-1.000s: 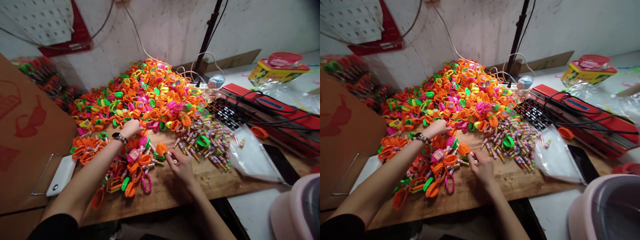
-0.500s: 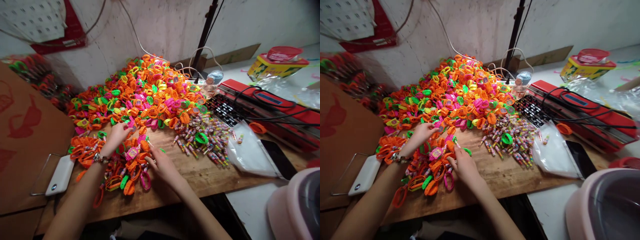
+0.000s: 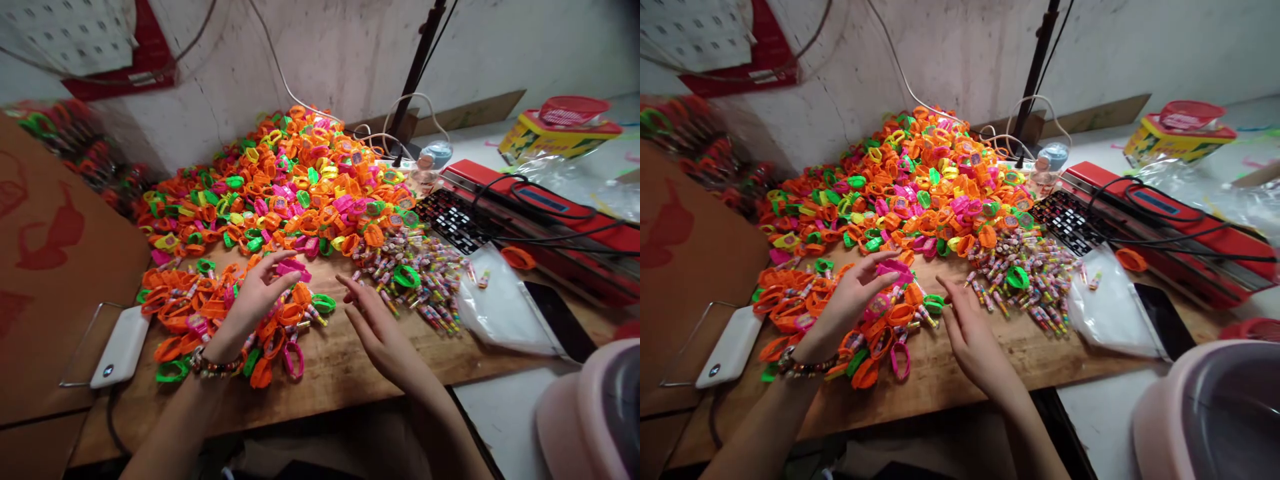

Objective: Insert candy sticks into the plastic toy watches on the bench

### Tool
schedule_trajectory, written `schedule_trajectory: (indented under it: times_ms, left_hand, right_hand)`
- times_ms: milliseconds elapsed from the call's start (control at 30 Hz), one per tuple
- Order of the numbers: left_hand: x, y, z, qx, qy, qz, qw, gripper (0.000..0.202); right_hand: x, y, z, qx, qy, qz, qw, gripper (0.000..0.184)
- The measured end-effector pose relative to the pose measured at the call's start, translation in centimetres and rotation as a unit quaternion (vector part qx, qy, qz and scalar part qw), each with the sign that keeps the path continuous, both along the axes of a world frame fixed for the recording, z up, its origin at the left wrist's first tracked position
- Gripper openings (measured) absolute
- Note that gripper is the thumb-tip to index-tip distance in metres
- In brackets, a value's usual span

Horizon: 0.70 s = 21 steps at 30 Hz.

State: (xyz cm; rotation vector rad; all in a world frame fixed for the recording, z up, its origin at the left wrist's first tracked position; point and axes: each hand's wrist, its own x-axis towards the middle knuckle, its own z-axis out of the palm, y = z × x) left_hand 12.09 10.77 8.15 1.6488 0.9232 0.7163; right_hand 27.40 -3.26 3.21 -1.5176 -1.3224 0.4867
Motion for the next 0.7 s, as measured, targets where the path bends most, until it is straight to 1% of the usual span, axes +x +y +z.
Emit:
schedule_trajectory:
  times_ms: [67, 133, 200, 233, 300, 400, 467, 567, 700]
  left_hand:
    - [0.5, -1.0, 0.0, -0.027, -0.036, 0.001, 0.999, 0.050]
    - [0.8, -1.7, -0.4, -0.035, -0.058, -0.001, 0.998, 0.048]
    - [0.9, -2.1, -0.9, -0.016, -0.052, -0.023, 0.998, 0.039]
    - [0.9, -2.3, -1.1, 0.007, -0.041, -0.040, 0.998, 0.035]
    - [0.9, -2.7, -1.2, 0.075, -0.006, -0.079, 0.994, 0.033]
    - [0.6, -3.1, -0.8, 0.170, 0.048, -0.119, 0.977, 0.043]
    - [0.5, -3.3, -0.6, 0.197, 0.070, -0.121, 0.970, 0.048]
    - [0.4, -3.4, -0.5, 0.235, 0.085, -0.120, 0.961, 0.044]
    - [0.3, -3.7, -0.3, 0.294, 0.105, -0.121, 0.942, 0.039]
  right_hand:
    - [-0.3, -0.1, 0.9, 0.026, 0.034, 0.022, 0.999, 0.042]
    - [-0.5, -0.2, 1.5, 0.040, 0.100, 0.026, 0.994, 0.043]
    - [-0.7, -0.2, 1.9, 0.050, 0.156, 0.019, 0.986, 0.033]
    - [-0.7, -0.2, 2.0, 0.055, 0.162, 0.013, 0.985, 0.027]
    - [-0.5, -0.1, 2.2, 0.063, 0.128, -0.002, 0.990, 0.019]
    - [-0.2, 0.1, 2.2, 0.071, 0.058, -0.015, 0.996, 0.023]
    - [-0.1, 0.1, 2.1, 0.070, 0.052, -0.023, 0.996, 0.027]
    - [-0.3, 0.2, 1.8, 0.072, 0.026, -0.043, 0.996, 0.028]
    - [-0.8, 0.3, 1.5, 0.099, -0.117, -0.050, 0.987, 0.031]
